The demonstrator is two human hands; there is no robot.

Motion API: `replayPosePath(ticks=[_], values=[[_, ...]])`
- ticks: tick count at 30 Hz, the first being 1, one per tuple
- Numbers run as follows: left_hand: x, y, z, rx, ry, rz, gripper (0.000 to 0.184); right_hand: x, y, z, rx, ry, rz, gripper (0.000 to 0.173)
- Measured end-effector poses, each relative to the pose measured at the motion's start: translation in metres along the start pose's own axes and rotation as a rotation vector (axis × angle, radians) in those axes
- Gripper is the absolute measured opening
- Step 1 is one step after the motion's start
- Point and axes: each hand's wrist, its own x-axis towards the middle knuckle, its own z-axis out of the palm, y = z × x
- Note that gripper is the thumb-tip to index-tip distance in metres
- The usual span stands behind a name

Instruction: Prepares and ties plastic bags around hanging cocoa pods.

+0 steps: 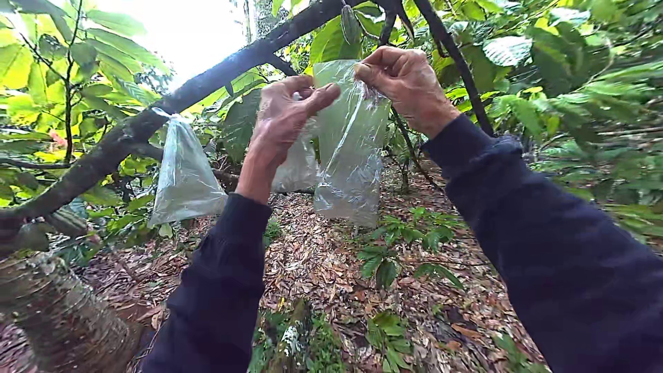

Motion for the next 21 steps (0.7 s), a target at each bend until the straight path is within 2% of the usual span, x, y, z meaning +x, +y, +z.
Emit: replayPosePath(ticks=[3, 5, 7, 13, 17, 21], values=[[0.010, -0.005, 0.022, -0.324, -0.008, -0.089, 0.027, 0.000, -0.003, 0.003, 0.013, -0.035, -0.004, 0.018], [0.009, -0.006, 0.030, -0.423, 0.045, -0.101, 0.022, -0.002, -0.002, 0.002, 0.025, -0.066, 0.016, 0.018], [0.002, -0.003, 0.039, -0.435, 0.145, -0.113, 0.009, -0.006, -0.003, 0.001, 0.022, -0.077, 0.075, 0.020], [0.006, -0.012, 0.055, -0.605, 0.263, -0.179, 0.020, -0.012, 0.006, 0.012, 0.013, -0.047, 0.149, 0.021], [0.003, -0.013, 0.060, -0.671, 0.307, -0.227, 0.015, -0.019, 0.010, 0.020, 0.038, -0.067, 0.171, 0.019], [-0.030, -0.001, 0.058, -0.645, 0.263, -0.364, 0.020, -0.034, 0.015, 0.028, 0.119, -0.061, 0.207, 0.019]])
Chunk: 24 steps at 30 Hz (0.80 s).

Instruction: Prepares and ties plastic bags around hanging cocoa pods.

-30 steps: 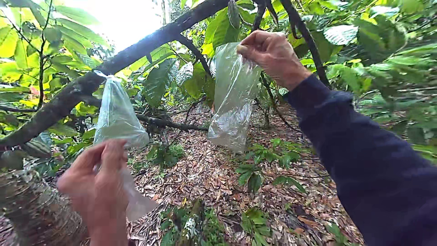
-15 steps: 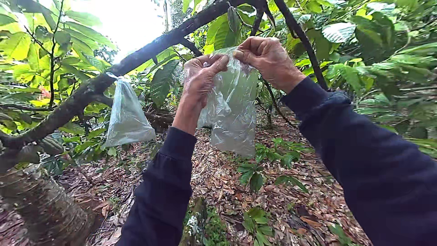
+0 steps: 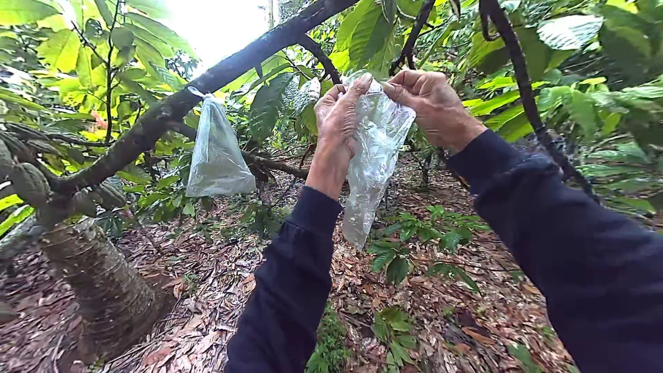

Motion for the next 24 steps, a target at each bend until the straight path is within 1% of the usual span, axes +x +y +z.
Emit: replayPosePath(ticks=[3, 5, 7, 9, 13, 19, 23, 24], values=[[-0.027, -0.014, -0.011, 0.013, -0.026, -0.085, 0.030, -0.017, 0.008, 0.007, 0.019, -0.021, 0.030, 0.019], [-0.028, -0.039, -0.020, -0.045, -0.082, -0.096, 0.034, -0.032, 0.015, 0.011, -0.012, -0.043, 0.067, 0.020], [-0.039, -0.048, -0.029, -0.013, -0.119, -0.149, 0.036, -0.047, 0.021, 0.014, -0.037, -0.070, 0.132, 0.021], [-0.041, -0.057, -0.034, -0.011, -0.145, -0.183, 0.033, -0.059, 0.028, 0.014, -0.030, -0.078, 0.175, 0.021], [-0.041, -0.064, -0.040, -0.039, -0.116, -0.182, 0.026, -0.066, 0.037, 0.010, -0.011, -0.065, 0.205, 0.020], [-0.049, -0.067, -0.038, -0.042, -0.036, -0.185, 0.029, -0.067, 0.039, 0.019, 0.042, -0.053, 0.182, 0.014], [-0.033, -0.078, -0.037, -0.122, -0.020, -0.216, 0.022, -0.074, 0.038, 0.023, 0.055, -0.045, 0.211, 0.016], [-0.034, -0.079, -0.039, -0.099, -0.029, -0.226, 0.022, -0.078, 0.037, 0.023, 0.042, -0.047, 0.218, 0.016]])
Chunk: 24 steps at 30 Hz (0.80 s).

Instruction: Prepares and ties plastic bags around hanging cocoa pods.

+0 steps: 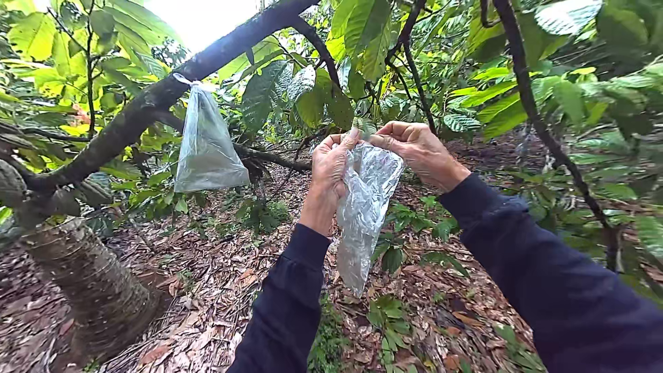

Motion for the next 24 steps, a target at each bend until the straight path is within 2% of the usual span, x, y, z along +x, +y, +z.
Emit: replayPosePath(ticks=[2, 8, 12, 15, 20, 24], values=[[-0.005, -0.001, -0.007, 0.080, -0.032, -0.017, 0.023, -0.004, 0.002, -0.001, 0.013, 0.007, 0.002, 0.016], [0.009, 0.000, -0.011, 0.024, -0.190, 0.001, 0.015, -0.004, 0.002, -0.013, 0.070, 0.053, -0.006, 0.016], [0.014, 0.003, -0.015, 0.338, -0.348, 0.139, 0.015, 0.001, -0.006, -0.026, 0.187, 0.043, -0.057, 0.017], [0.020, 0.007, -0.022, 0.494, -0.397, 0.238, 0.017, 0.006, -0.011, -0.037, 0.206, -0.019, -0.089, 0.018], [0.033, 0.042, -0.025, 0.667, -0.412, 0.342, 0.029, 0.035, -0.024, -0.061, 0.068, -0.036, -0.116, 0.018], [0.027, 0.089, -0.015, 0.822, -0.407, 0.468, 0.021, 0.070, -0.047, -0.082, -0.076, 0.014, -0.240, 0.019]])
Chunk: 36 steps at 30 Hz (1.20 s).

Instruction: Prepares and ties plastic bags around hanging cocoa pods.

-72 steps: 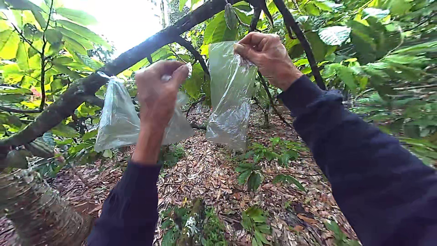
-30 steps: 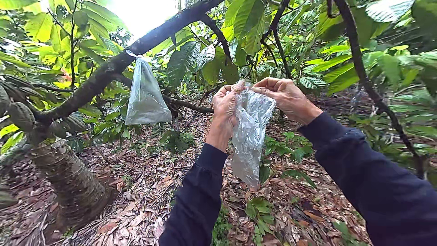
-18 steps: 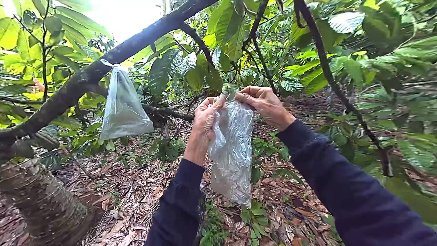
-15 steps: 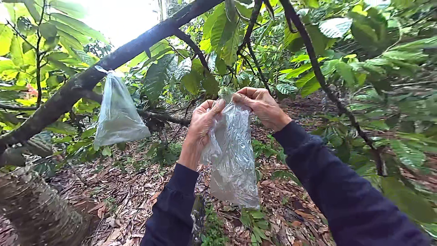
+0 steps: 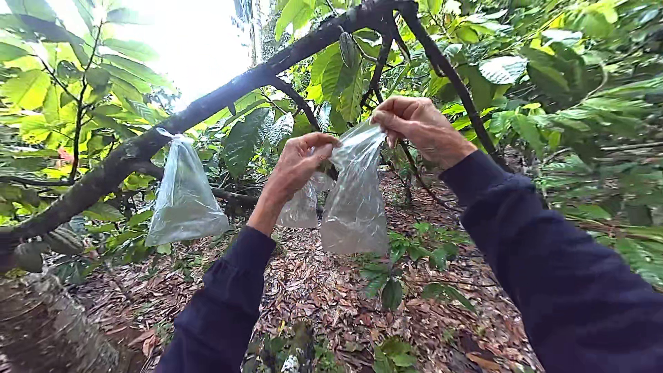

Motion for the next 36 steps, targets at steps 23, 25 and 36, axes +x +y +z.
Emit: replayPosePath(ticks=[23, 25, 36], values=[[0.203, 0.041, -0.049, 0.320, 0.233, 0.279, 0.017, 0.139, -0.039, -0.034, 0.059, 0.431, -0.071, 0.020], [0.207, 0.043, -0.049, 0.423, 0.261, 0.280, 0.019, 0.143, -0.045, -0.035, 0.087, 0.442, -0.071, 0.017], [0.224, 0.054, -0.032, 0.333, 0.506, 0.023, 0.021, 0.139, -0.061, -0.021, 0.112, 0.203, -0.068, 0.028]])
